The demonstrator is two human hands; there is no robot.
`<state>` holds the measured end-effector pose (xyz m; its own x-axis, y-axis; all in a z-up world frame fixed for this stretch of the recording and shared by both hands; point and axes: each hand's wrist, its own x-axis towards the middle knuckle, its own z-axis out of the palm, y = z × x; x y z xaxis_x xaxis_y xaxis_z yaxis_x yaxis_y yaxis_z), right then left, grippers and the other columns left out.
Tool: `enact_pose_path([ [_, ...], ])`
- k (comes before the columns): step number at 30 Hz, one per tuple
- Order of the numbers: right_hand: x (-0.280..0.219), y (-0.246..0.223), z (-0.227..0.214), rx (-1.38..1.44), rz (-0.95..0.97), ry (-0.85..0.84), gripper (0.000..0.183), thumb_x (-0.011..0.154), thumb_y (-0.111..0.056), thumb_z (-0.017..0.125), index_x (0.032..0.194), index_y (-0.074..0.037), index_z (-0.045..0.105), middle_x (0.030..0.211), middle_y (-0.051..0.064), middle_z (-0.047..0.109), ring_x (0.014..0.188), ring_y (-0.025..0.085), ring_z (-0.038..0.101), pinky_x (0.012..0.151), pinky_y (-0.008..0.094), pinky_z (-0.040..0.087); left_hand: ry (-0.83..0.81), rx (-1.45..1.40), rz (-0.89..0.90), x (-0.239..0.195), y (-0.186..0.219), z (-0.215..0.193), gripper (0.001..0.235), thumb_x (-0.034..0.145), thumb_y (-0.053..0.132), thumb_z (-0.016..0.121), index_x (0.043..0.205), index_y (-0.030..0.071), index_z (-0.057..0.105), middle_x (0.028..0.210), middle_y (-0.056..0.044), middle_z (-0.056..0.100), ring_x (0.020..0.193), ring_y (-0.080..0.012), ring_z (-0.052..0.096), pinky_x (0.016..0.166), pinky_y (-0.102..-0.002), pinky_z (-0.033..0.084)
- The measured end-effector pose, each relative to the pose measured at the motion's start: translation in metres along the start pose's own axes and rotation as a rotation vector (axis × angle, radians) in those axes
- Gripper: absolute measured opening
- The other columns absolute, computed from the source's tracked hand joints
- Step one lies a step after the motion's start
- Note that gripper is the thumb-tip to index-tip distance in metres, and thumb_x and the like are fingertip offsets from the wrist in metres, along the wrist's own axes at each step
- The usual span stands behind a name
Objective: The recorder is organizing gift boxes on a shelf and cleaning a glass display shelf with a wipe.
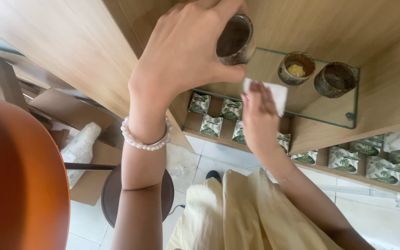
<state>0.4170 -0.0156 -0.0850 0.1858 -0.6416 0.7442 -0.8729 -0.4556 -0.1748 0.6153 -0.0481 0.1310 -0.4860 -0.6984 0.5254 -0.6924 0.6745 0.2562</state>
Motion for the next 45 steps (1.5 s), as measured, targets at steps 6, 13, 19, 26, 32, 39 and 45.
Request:
enact_pose_path([
  [6,0.016,-0.057,0.054,0.037,-0.081,-0.011,0.024,0.101,-0.008,0.068,0.117,0.006,0.057,0.112,0.033,0.072,0.109,0.043,0.073,0.094,0.043,0.06,0.011,0.044,0.056,0.008,-0.004,0.01,0.068,0.062,0.03,0.092,0.119,0.007,0.062,0.103,-0.018,0.072,0.087,-0.0422,0.07,0.077,-0.051,0.056],
  [13,-0.003,-0.073,-0.006,0.64,0.168,-0.562,0.017,0.108,-0.017,0.057,0.12,-0.006,0.052,0.075,0.012,0.071,0.054,0.024,0.07,0.044,0.038,0.052,0.0,0.093,0.091,0.018,-0.011,0.008,0.071,0.063,0.031,0.092,0.123,0.006,0.061,0.101,-0.02,0.072,0.088,-0.0436,0.069,0.078,-0.051,0.056],
  [19,0.057,0.007,-0.043,0.171,0.134,-0.069,0.011,0.113,-0.013,0.061,0.111,-0.004,0.056,0.074,0.006,0.066,0.055,0.017,0.065,0.044,0.034,0.048,0.027,0.079,-0.012,0.005,-0.015,-0.013,0.063,0.07,0.033,0.093,0.12,0.007,0.064,0.102,-0.019,0.072,0.089,-0.0437,0.067,0.076,-0.051,0.055],
  [26,0.055,0.015,0.049,-0.189,-0.346,-0.154,0.039,0.08,-0.002,0.059,0.118,0.006,0.058,0.105,0.028,0.07,0.107,0.036,0.074,0.094,0.041,0.059,0.056,0.03,0.003,0.004,-0.01,-0.012,0.066,0.063,0.032,0.093,0.116,0.005,0.064,0.101,-0.018,0.072,0.089,-0.0427,0.067,0.075,-0.049,0.054],
  [32,0.078,0.021,0.034,0.065,0.074,-0.703,0.016,0.096,0.002,0.058,0.11,0.005,0.064,0.093,0.026,0.071,0.092,0.037,0.072,0.128,0.056,0.028,0.042,0.067,0.076,0.007,-0.01,0.01,0.066,0.061,0.031,0.094,0.114,0.005,0.064,0.103,-0.017,0.072,0.09,-0.0422,0.068,0.077,-0.05,0.055],
  [39,0.046,0.016,0.014,0.09,-0.045,-0.502,0.007,0.1,-0.007,0.063,0.102,0.0,0.064,0.097,0.022,0.069,0.096,0.041,0.068,0.111,0.054,0.042,0.072,0.03,0.175,0.025,-0.002,0.034,0.08,0.053,0.029,0.093,0.12,-0.001,0.061,0.102,-0.023,0.071,0.09,-0.0438,0.069,0.096,-0.051,0.051],
  [45,0.016,-0.012,-0.086,0.223,-0.186,-0.46,0.034,0.093,-0.004,0.061,0.125,0.002,0.053,0.121,0.021,0.071,0.112,0.033,0.071,0.102,0.049,0.054,-0.186,0.097,0.037,0.051,-0.002,0.1,0.082,0.051,0.03,0.097,0.121,0.005,0.063,0.091,-0.023,0.071,0.091,-0.0401,0.071,0.11,-0.054,0.041],
])
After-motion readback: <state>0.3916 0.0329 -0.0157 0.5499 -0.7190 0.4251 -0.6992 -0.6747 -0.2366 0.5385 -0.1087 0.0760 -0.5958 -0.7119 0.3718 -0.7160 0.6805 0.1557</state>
